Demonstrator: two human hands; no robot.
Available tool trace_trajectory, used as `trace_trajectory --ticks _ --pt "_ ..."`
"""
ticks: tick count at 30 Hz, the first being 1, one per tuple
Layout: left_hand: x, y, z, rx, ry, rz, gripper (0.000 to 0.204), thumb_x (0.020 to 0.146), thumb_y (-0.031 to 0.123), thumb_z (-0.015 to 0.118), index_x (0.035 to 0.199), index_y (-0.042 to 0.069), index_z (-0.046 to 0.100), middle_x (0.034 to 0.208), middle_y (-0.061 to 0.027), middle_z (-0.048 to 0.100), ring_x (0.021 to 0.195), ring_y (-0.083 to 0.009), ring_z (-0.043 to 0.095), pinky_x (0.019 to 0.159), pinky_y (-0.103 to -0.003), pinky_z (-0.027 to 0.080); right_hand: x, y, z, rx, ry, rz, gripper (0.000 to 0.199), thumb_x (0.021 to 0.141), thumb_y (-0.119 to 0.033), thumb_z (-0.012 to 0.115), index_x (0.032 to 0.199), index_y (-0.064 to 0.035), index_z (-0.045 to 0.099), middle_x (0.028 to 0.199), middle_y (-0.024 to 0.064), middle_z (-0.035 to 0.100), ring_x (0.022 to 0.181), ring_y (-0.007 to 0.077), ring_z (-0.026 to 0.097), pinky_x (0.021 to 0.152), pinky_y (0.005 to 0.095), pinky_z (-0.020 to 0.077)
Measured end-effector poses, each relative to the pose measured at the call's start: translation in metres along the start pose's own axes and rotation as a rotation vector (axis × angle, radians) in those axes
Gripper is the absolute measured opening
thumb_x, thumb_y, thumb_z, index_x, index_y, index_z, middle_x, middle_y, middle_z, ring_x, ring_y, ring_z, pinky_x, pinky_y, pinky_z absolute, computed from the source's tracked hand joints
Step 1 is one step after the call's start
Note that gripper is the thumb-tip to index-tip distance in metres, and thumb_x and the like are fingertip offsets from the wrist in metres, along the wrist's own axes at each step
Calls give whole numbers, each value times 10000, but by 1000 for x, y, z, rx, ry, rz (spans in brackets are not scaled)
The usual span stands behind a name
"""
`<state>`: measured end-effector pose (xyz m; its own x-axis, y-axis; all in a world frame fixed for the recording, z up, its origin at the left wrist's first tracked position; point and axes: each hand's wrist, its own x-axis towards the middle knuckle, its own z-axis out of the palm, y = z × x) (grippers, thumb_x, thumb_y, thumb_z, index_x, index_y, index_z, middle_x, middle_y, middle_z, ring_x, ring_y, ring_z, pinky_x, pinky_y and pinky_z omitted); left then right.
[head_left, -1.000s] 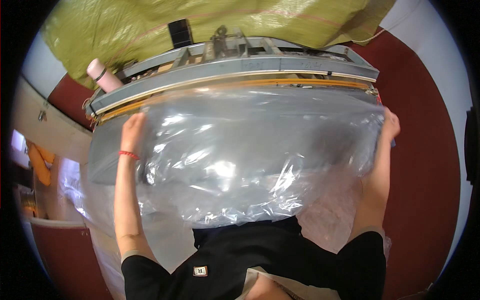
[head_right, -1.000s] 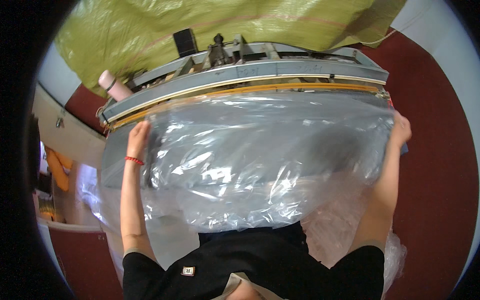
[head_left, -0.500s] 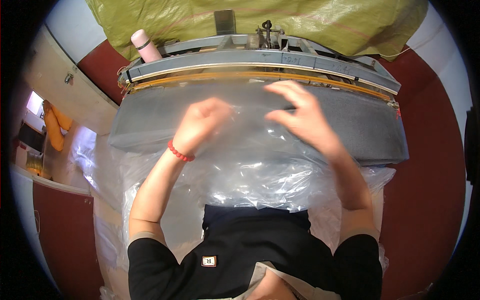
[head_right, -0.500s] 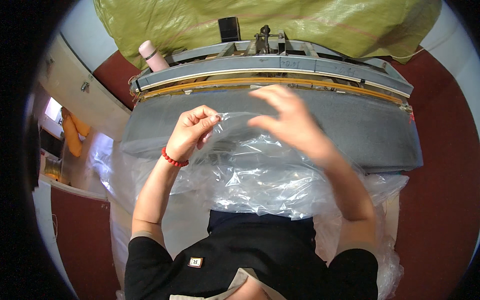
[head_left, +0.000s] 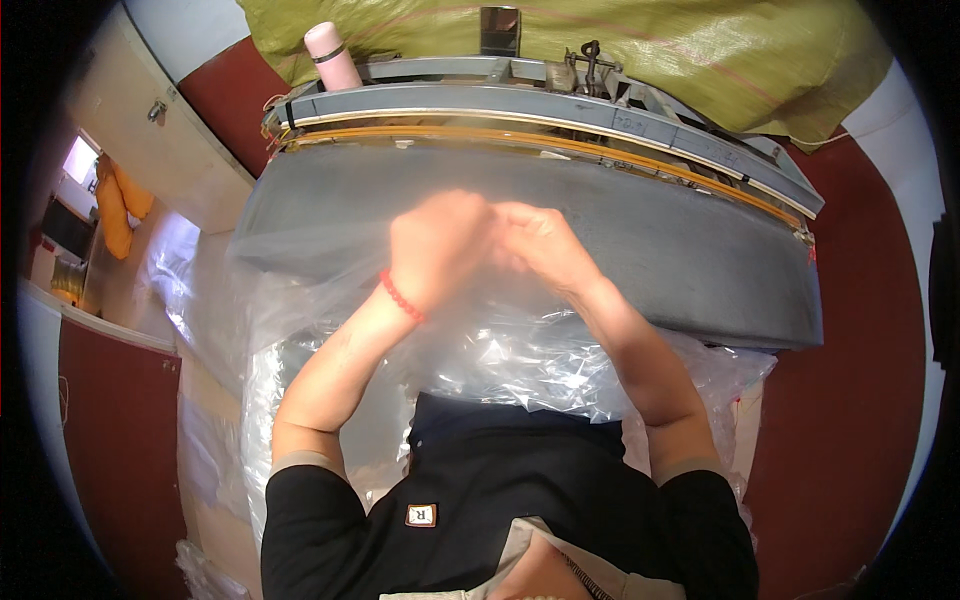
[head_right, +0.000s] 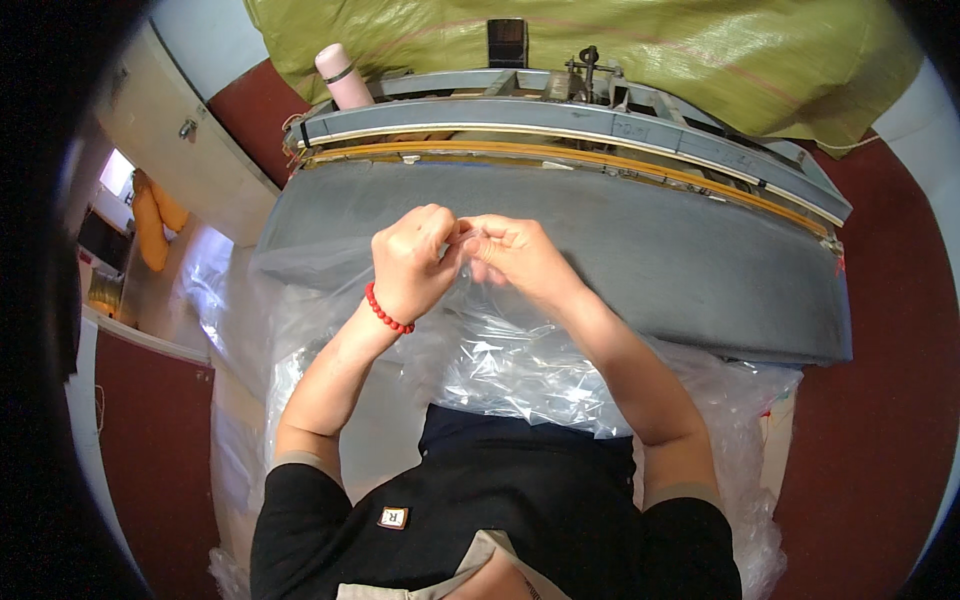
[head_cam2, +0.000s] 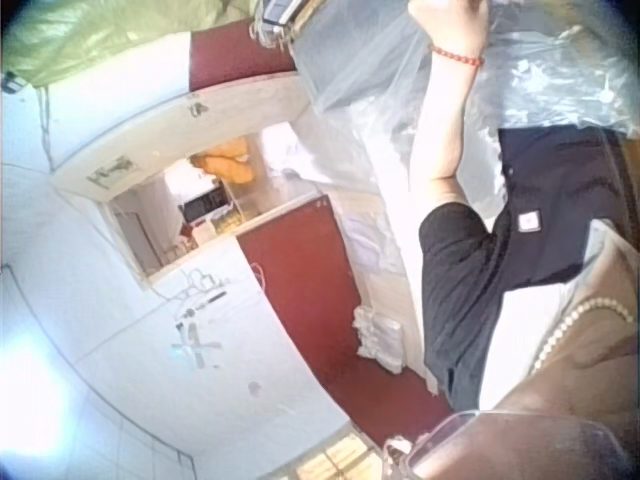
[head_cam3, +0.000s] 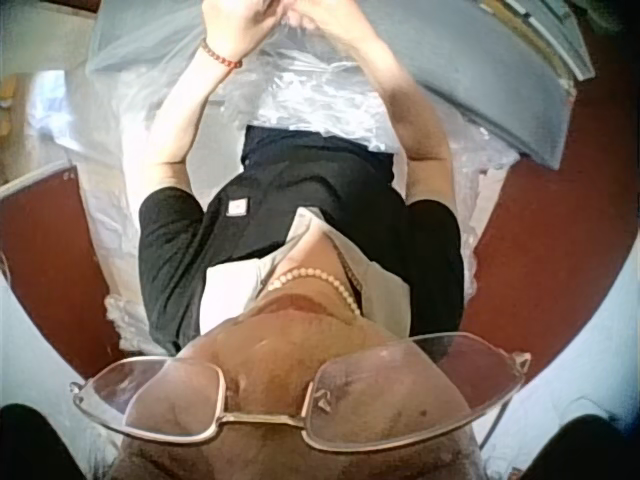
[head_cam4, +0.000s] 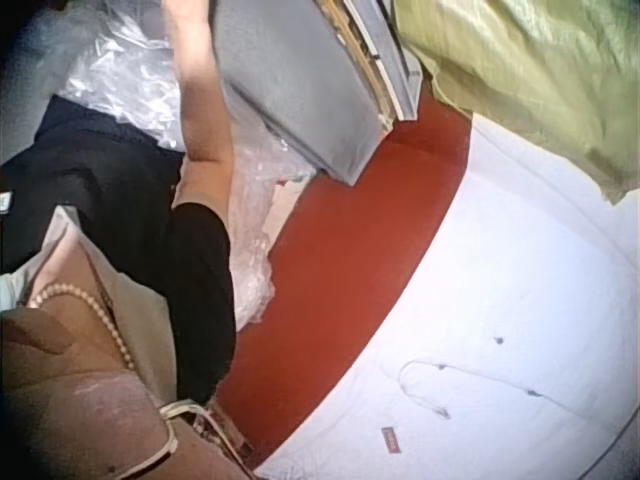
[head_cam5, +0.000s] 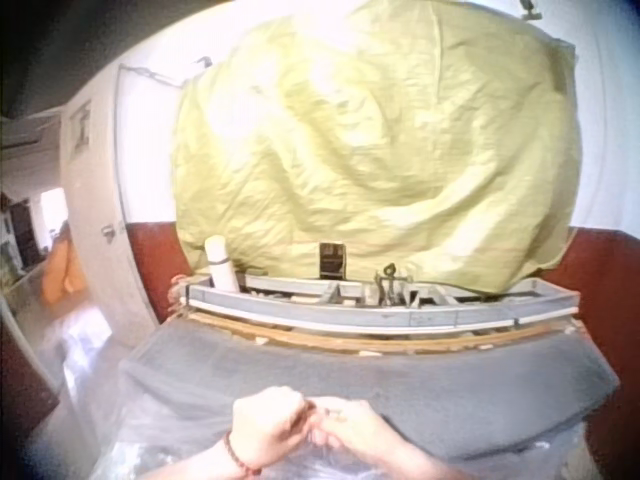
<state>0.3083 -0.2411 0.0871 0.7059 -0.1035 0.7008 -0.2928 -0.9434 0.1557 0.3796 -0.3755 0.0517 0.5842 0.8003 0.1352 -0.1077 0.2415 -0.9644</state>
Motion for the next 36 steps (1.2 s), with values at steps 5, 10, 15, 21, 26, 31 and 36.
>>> trace_trajectory --ticks 5,10,15,21,26,31,36 --pt "-34 -41 -11 -378 -398 36 79 682 73 569 697 16 516 647 -118 505 598 -289 519 538 -348 416 9 18 -35 -91 228 -98 164 865 -151 476 980 -69 560 841 26 589 780 71 537 574 203 423" --pt "-124 -157 -57 -57 -900 -146 127 675 134 545 774 59 570 736 -142 563 701 -323 544 611 -412 431 -40 24 -176 -51 949 -319 222 837 -170 513 1015 -40 530 908 54 559 754 109 517 653 247 439" --pt "-215 -336 -200 868 -1240 -785 246 698 217 560 904 98 627 924 -138 607 902 -299 572 757 -377 462 -138 -9 -308 -519 1326 -226 285 855 -192 479 1082 -34 546 938 21 578 851 104 522 729 217 407" --pt "-78 -321 -173 1072 427 -700 474 673 134 627 1101 33 453 1144 -147 468 1057 -323 435 862 -401 380 -293 -29 -433 -1233 1573 -56 372 874 -310 436 992 15 574 897 120 612 838 210 551 767 312 411" --pt "-103 -356 -63 376 363 -816 820 659 236 696 1275 -28 223 1326 -161 276 1201 -334 303 955 -358 311 -324 -42 -424 -1406 1715 420 469 868 -432 361 997 -29 564 939 186 584 891 346 538 749 404 411" --pt "-106 -353 -17 463 18 -1045 831 727 416 605 1354 141 134 1394 -92 191 1270 -277 211 947 -581 216 -337 -58 -401 -1531 1725 903 479 872 -450 306 1006 -52 536 976 180 570 899 369 529 710 456 414" --pt "-109 -410 0 427 -465 -975 581 828 447 432 1310 150 302 1368 -106 255 1274 -251 210 988 -524 175 -346 -60 -405 -1650 1738 889 391 874 -389 315 1092 -150 536 968 138 593 883 331 559 718 421 436"
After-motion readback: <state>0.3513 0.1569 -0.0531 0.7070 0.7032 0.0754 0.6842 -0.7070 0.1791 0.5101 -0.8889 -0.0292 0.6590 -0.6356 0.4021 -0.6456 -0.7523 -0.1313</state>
